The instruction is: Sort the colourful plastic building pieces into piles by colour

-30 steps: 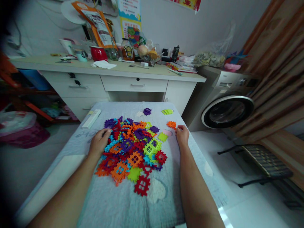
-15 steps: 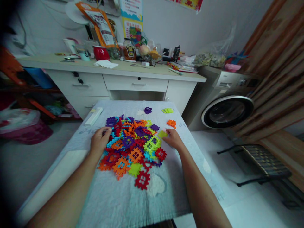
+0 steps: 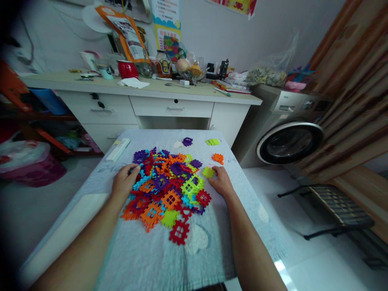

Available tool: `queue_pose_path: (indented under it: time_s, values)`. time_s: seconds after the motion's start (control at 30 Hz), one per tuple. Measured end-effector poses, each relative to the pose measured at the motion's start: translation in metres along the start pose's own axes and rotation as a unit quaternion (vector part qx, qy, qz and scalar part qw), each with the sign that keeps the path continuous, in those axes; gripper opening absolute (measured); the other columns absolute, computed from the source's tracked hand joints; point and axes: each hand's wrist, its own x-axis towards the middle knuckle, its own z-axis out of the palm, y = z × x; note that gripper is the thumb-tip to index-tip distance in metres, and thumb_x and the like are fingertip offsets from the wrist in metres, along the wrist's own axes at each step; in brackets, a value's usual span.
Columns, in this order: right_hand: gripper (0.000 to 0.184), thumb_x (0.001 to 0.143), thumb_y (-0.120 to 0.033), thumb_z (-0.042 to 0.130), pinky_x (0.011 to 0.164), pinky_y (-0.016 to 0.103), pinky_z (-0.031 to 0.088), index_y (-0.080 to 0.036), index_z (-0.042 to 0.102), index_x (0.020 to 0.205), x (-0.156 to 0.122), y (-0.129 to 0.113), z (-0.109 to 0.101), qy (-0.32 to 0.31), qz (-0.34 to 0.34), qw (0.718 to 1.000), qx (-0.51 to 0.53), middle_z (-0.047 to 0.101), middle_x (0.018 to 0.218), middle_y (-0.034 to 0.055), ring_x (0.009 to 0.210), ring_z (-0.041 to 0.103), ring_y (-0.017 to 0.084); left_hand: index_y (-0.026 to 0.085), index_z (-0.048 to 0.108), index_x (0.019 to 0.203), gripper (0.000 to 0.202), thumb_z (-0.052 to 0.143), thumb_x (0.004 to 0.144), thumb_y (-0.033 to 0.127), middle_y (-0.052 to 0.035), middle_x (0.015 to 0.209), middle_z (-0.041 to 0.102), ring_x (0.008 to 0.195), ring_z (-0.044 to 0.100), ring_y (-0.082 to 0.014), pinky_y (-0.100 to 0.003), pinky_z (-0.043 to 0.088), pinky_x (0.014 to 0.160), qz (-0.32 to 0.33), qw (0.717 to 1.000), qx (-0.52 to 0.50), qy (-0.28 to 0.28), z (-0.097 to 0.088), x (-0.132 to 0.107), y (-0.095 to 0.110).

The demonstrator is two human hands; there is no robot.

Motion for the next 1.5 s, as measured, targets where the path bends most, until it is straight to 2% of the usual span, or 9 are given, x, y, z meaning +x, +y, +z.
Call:
queue_pose_path:
  time_s: [0.13, 0.27, 0.47, 0.77, 0.93, 1.07, 1.17, 1.27, 1.5]
  values:
    - [0.046, 0.072, -0.037, 0.069, 0.077, 0.031, 0.048, -0.016, 0.061, 0.112, 0.023, 0.002, -0.005, 0.031, 0.028, 0.999, 0.011, 0.063, 0.100, 0.0078, 0.083, 0.058, 0.019, 0.020, 0.068, 0.095, 0.041, 0.048, 0.079, 0.053, -0.0079, 0.101, 0.069, 0.100, 0.062, -0.0244, -0.038, 0.047, 0.095, 0.007, 1.000, -0.002, 0.003, 0.001, 0.000, 0.000]
    - [0.033, 0.073, -0.036, 0.071, 0.082, 0.032, 0.045, -0.017, 0.066, 0.099, 0.071, 0.004, -0.011, 0.063, 0.036, 0.996, -0.058, 0.062, 0.096, 0.0079, 0.087, 0.057, 0.020, 0.019, 0.067, 0.097, 0.042, 0.048, 0.078, 0.052, -0.0087, 0.102, 0.069, 0.101, 0.062, -0.0249, -0.039, 0.046, 0.095, 0.000, 1.000, 0.002, -0.007, 0.003, 0.003, 0.000]
    - [0.020, 0.079, -0.032, 0.067, 0.087, 0.033, 0.042, -0.017, 0.070, 0.091, 0.140, 0.005, 0.004, 0.070, 0.089, 0.985, -0.132, 0.060, 0.100, 0.0108, 0.097, 0.056, 0.023, 0.020, 0.066, 0.096, 0.041, 0.048, 0.078, 0.051, -0.0077, 0.101, 0.069, 0.099, 0.062, -0.0245, -0.038, 0.047, 0.093, -0.006, 1.000, 0.000, -0.014, 0.003, 0.004, 0.000]
    - [0.024, 0.079, -0.031, 0.065, 0.087, 0.038, 0.042, -0.015, 0.070, 0.097, 0.185, 0.010, 0.023, 0.118, 0.116, 0.975, -0.148, 0.058, 0.108, 0.0166, 0.100, 0.054, 0.028, 0.021, 0.067, 0.095, 0.039, 0.049, 0.079, 0.051, -0.0074, 0.100, 0.069, 0.097, 0.063, -0.0245, -0.038, 0.047, 0.092, 0.000, 1.000, 0.003, -0.012, 0.003, 0.005, 0.000]
    - [0.028, 0.079, -0.030, 0.065, 0.087, 0.040, 0.043, -0.016, 0.070, 0.103, 0.179, 0.010, 0.021, 0.093, 0.114, 0.977, -0.156, 0.058, 0.114, 0.0175, 0.105, 0.053, 0.030, 0.022, 0.067, 0.095, 0.037, 0.049, 0.079, 0.050, -0.0066, 0.100, 0.070, 0.097, 0.063, -0.0239, -0.037, 0.048, 0.092, 0.000, 1.000, 0.003, -0.009, 0.003, 0.005, 0.000]
    - [0.029, 0.082, -0.028, 0.063, 0.092, 0.040, 0.042, -0.018, 0.069, 0.108, 0.158, -0.001, 0.014, 0.097, 0.084, 0.983, -0.132, 0.058, 0.121, 0.0159, 0.109, 0.053, 0.029, 0.021, 0.067, 0.095, 0.038, 0.049, 0.079, 0.051, -0.0073, 0.100, 0.069, 0.097, 0.063, -0.0247, -0.038, 0.048, 0.092, 0.000, 1.000, 0.003, -0.009, 0.003, 0.005, 0.001]
    - [0.025, 0.083, -0.028, 0.063, 0.090, 0.035, 0.044, -0.019, 0.069, 0.105, 0.132, -0.014, 0.011, -0.002, 0.017, 0.997, -0.076, 0.066, 0.109, 0.0105, 0.099, 0.059, 0.023, 0.020, 0.067, 0.096, 0.040, 0.049, 0.079, 0.051, -0.0079, 0.100, 0.069, 0.097, 0.063, -0.0249, -0.039, 0.048, 0.092, 0.002, 1.000, 0.001, -0.008, 0.003, 0.005, 0.000]
    - [0.028, 0.082, -0.034, 0.065, 0.083, 0.030, 0.047, -0.019, 0.068, 0.106, 0.104, -0.026, 0.013, -0.114, -0.028, 0.993, -0.007, 0.069, 0.103, 0.0068, 0.092, 0.063, 0.019, 0.020, 0.067, 0.097, 0.040, 0.048, 0.079, 0.051, -0.0085, 0.100, 0.069, 0.097, 0.063, -0.0251, -0.039, 0.047, 0.093, 0.004, 1.000, 0.003, -0.013, 0.004, 0.005, -0.001]
    - [0.038, 0.073, -0.029, 0.074, 0.079, 0.029, 0.047, -0.018, 0.066, 0.108, 0.078, -0.045, 0.016, -0.125, -0.018, 0.991, -0.035, 0.070, 0.102, 0.0073, 0.088, 0.064, 0.019, 0.020, 0.067, 0.096, 0.040, 0.048, 0.080, 0.051, -0.0080, 0.100, 0.070, 0.099, 0.063, -0.0244, -0.038, 0.047, 0.093, 0.014, 1.000, -0.003, -0.011, 0.004, 0.004, -0.003]
